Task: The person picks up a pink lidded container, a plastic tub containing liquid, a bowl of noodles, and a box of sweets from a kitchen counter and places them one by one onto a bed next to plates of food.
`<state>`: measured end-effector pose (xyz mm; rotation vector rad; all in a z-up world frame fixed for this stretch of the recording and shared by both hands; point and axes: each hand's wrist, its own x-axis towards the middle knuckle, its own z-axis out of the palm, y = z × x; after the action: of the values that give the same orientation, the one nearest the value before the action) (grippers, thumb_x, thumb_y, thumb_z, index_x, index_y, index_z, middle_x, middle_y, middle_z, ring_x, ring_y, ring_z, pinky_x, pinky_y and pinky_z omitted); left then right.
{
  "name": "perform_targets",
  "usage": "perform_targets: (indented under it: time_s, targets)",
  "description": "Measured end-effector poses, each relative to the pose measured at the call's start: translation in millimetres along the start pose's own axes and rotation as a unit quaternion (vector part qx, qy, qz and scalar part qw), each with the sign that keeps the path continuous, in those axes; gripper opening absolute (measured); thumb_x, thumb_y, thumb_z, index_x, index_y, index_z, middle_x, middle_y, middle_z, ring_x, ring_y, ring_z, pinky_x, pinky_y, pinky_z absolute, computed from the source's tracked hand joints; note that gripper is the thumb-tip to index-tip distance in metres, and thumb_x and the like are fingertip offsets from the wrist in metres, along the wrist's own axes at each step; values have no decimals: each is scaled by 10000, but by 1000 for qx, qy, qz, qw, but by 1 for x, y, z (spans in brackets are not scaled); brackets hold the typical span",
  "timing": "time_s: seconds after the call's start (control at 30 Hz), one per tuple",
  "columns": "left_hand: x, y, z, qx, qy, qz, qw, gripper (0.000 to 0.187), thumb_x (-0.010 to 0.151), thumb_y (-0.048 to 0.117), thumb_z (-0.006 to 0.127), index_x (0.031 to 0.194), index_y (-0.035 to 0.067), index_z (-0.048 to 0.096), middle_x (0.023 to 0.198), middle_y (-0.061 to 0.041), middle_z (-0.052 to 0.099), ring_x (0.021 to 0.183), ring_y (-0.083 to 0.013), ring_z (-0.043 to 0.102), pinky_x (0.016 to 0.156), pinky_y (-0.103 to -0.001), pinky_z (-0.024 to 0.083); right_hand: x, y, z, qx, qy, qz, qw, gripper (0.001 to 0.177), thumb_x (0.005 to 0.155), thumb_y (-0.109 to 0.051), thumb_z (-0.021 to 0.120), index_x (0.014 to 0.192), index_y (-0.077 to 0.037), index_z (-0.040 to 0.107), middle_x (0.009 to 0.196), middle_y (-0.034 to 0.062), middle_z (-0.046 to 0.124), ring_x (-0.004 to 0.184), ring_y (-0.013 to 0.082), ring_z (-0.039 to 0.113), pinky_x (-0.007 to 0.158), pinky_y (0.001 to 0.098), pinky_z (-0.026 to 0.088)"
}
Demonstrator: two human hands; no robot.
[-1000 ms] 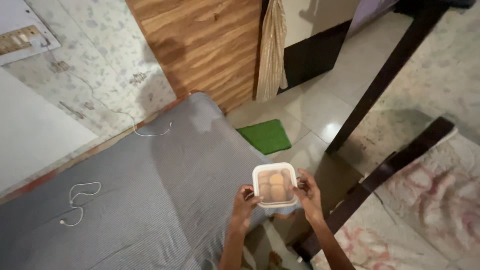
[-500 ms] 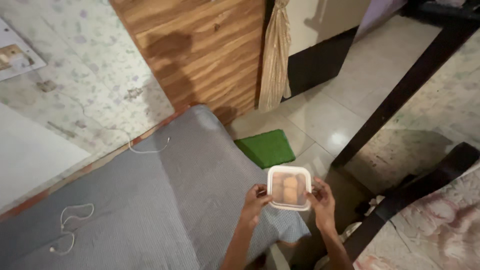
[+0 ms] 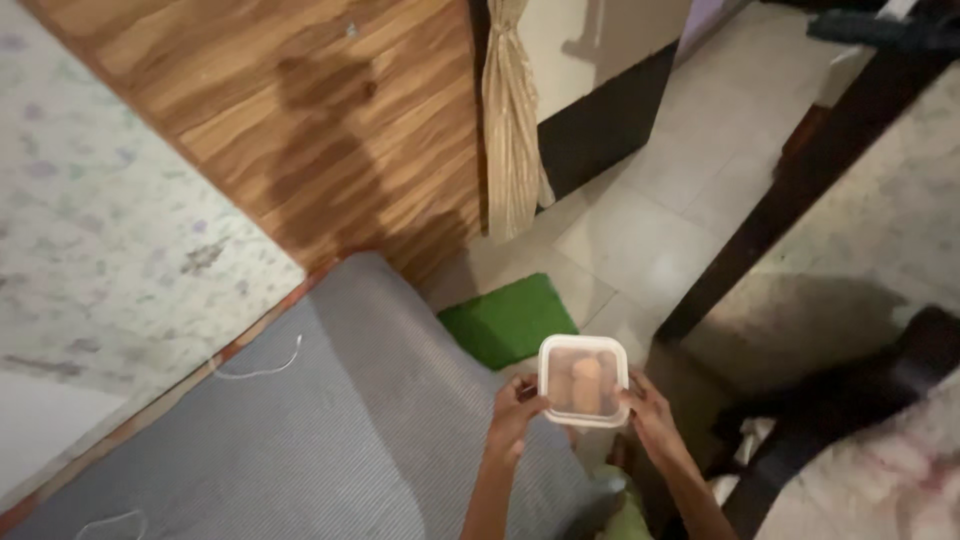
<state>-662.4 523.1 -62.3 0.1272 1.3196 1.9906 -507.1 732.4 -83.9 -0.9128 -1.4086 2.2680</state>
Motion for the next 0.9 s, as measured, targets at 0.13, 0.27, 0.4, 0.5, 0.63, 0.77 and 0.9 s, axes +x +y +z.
perform_targets:
  time_s: [0.13,0.27,0.4,0.5,0.63,0.77,0.9]
  targets:
    - [60,-16,31,-11,53,-14,998,392,738,-32,752,1109,53,659,1042,-65,679,970,-186,661,868,-326,563,82,-14,-30,-41,7,-5,999,639,958,-239,656,1545,-70,468,1152,139,641,989,229,629,791,361,537]
    - [115,-21,83,-62,81,-9,995,379,737,-37,779,1044,57,577,1070,-52,653,991,-182,635,854,-333,555,147,-69,-67,-64,-11,83,994,630,912,-179,685,1498,-80,480,1206,94,664,997,196,632,748,365,522]
    - [167,-37,128,-48,81,29,995,355,735,-49,777,1036,63,625,1020,-76,654,979,-189,644,851,-326,567,194,-123,-93,-78,-53,53,994,614,926,-167,675,1507,-63,507,1185,109,666,989,192,624,743,348,516]
    - [200,-48,144,-91,76,48,992,347,716,-67,778,980,55,589,1026,-74,669,959,-190,646,831,-329,563,219,-138,-102,-50,-74,47,995,584,913,-141,654,1472,-58,508,1228,82,680,1077,178,667,806,351,564]
    - [233,-48,145,-88,73,38,993,354,734,-67,773,1017,45,591,969,-74,627,918,-191,625,809,-331,563,257,-139,-107,-43,-92,45,994,559,943,-111,638,1486,-47,521,1201,137,685,1056,227,659,793,370,555]
    - [269,-19,146,-67,115,-8,991,399,718,-81,770,1041,90,608,968,-51,626,902,-178,633,782,-315,564,290,-148,-94,-37,-89,29,995,577,927,-125,631,1484,-67,493,1242,106,680,1095,207,647,817,367,552]
    - [328,0,148,-52,75,-4,996,395,765,-53,762,1092,98,602,992,-41,608,892,-177,603,763,-318,539,323,-177,-85,-89,-56,9,994,577,948,-179,600,1502,-72,482,1280,118,670,1112,221,642,852,382,549]
